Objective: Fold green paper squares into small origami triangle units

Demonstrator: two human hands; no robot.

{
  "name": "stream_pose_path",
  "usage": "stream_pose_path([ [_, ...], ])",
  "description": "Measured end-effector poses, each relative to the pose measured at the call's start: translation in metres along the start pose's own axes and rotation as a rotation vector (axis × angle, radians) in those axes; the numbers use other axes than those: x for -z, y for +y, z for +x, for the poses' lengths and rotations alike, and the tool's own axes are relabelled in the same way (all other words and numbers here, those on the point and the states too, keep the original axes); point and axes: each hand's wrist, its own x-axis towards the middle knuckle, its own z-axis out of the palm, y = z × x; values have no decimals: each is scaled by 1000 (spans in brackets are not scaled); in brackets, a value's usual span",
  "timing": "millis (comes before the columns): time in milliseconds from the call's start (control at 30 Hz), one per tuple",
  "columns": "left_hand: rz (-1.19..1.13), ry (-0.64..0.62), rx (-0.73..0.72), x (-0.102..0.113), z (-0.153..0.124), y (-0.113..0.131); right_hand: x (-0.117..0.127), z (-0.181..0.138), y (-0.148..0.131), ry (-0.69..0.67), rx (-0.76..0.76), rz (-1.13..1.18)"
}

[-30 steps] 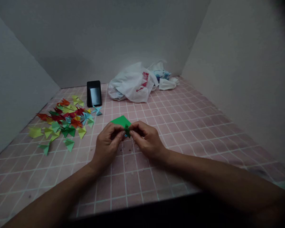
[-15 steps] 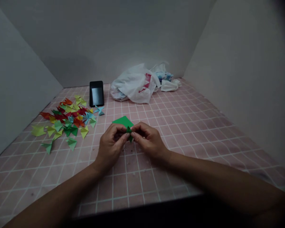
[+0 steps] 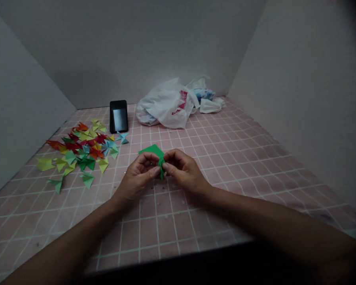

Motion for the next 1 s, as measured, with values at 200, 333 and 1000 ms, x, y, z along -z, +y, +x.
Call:
stream_pose_path([
  [200,159,-9,-62,-4,-5,5,0,0,-3,9,-60,17],
  [333,390,31,-160,-7,-6,10,0,1,-4,10,-20,-45],
  [1000,627,3,-162,-9,-4,10,2,-1,-5,68,11,-133],
])
